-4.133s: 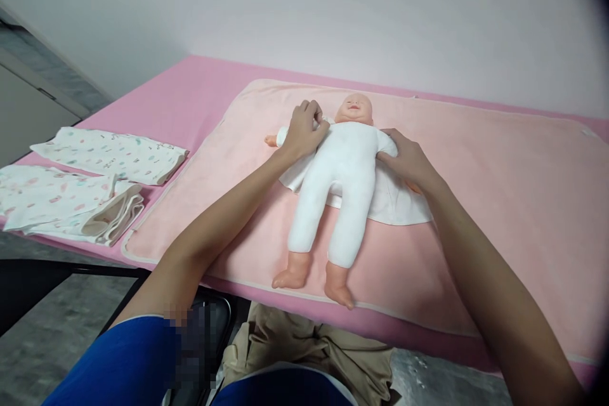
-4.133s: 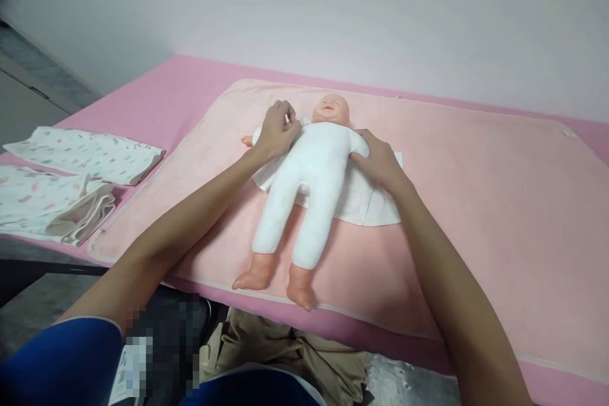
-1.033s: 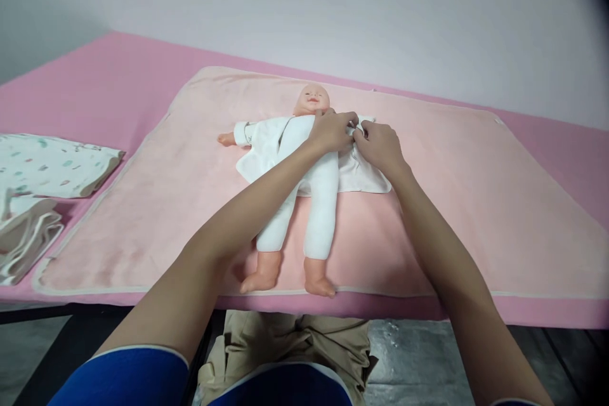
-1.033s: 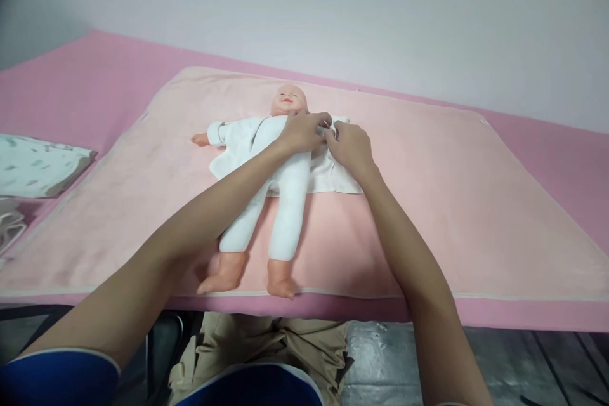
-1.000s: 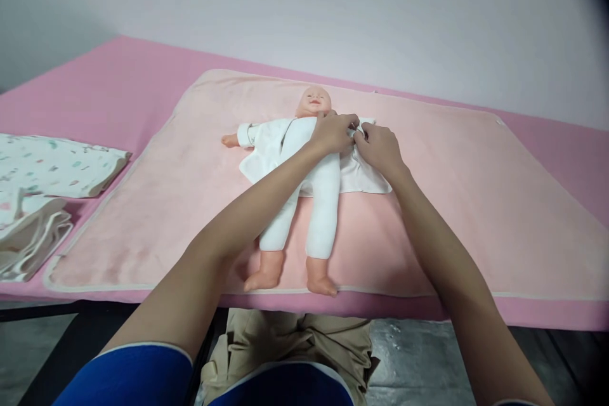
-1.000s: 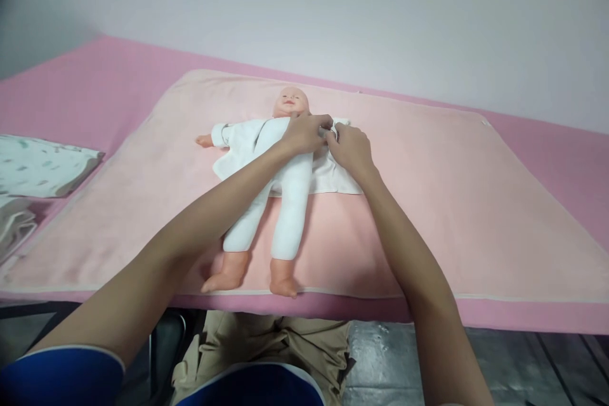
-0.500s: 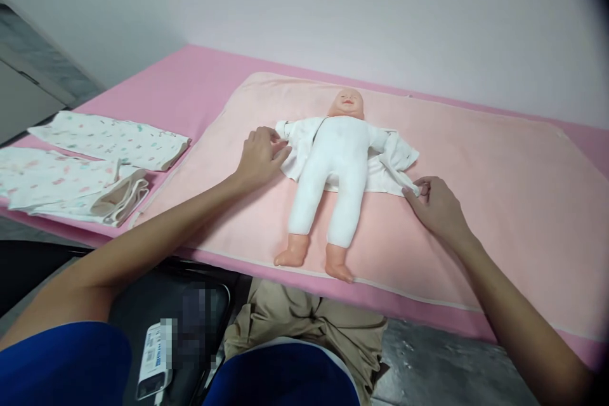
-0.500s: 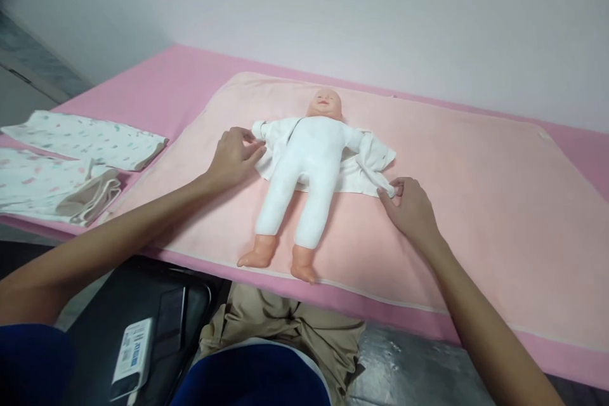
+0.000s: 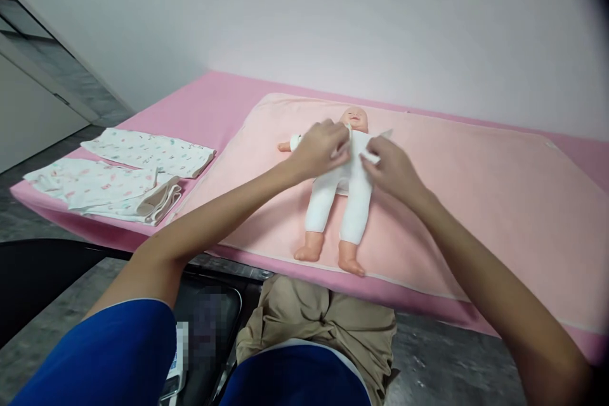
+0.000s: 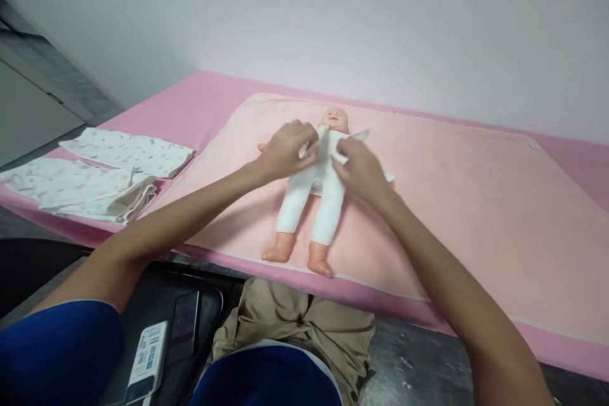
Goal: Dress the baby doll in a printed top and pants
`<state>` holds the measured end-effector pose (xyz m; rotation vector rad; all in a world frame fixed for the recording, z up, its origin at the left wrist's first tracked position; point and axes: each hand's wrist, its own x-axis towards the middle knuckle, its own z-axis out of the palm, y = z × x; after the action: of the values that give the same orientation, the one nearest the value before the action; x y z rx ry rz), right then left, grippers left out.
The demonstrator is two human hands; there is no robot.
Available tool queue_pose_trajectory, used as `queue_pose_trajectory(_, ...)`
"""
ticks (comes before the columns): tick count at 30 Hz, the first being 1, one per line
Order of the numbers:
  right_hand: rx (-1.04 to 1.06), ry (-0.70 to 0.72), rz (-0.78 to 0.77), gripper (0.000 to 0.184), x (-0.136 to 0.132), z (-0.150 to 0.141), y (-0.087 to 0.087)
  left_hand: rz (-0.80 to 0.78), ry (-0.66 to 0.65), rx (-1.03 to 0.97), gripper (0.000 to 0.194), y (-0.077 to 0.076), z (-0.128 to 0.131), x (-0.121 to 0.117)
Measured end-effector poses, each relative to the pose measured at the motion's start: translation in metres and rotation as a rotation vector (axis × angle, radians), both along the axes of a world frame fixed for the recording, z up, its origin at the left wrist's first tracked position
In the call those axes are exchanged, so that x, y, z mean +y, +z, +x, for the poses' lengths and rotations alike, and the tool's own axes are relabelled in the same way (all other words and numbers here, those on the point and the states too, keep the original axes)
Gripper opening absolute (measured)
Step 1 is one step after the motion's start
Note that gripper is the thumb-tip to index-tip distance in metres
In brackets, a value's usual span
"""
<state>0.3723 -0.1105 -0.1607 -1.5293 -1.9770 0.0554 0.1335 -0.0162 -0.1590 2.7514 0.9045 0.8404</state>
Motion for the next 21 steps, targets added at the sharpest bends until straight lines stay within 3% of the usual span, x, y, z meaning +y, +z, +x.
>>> queue_pose_trajectory(3, -0.054, 0.166, 0.042, 0.012, -0.015, -0.015, -0.027, 0.001, -0.132, 0.074, 0.021, -0.019, -0.007, -0.016)
queue_pose_trajectory(5, 0.105, 0.099, 0.085, 0.028, -0.033, -0.008, -0.05, -0.055, -0.139, -0.022, 0.029, -0.04, -0.027, -0.017)
queue_pose_trajectory(7, 0.317, -0.028, 0.024, 0.045, -0.049, 0.002, -0.068, -0.159, -0.119, -0.123, 0.036, -0.059, -0.045, -0.015)
queue_pose_trajectory(10, 0.485, -0.085, -0.134, 0.045, -0.056, 0.005, -0.079, -0.295, -0.104, -0.184, 0.038, -0.076, -0.047, -0.013)
queue_pose_trajectory(16, 0.336, 0.017, -0.134, 0.027, -0.043, 0.002, -0.066, -0.309, -0.077, -0.135, 0.055, -0.069, -0.02, -0.018)
queue_pose_trajectory(21, 0.169, 0.188, -0.302, 0.023, -0.067, 0.03, -0.067, -0.215, -0.107, -0.031, 0.033, -0.061, -0.049, -0.018)
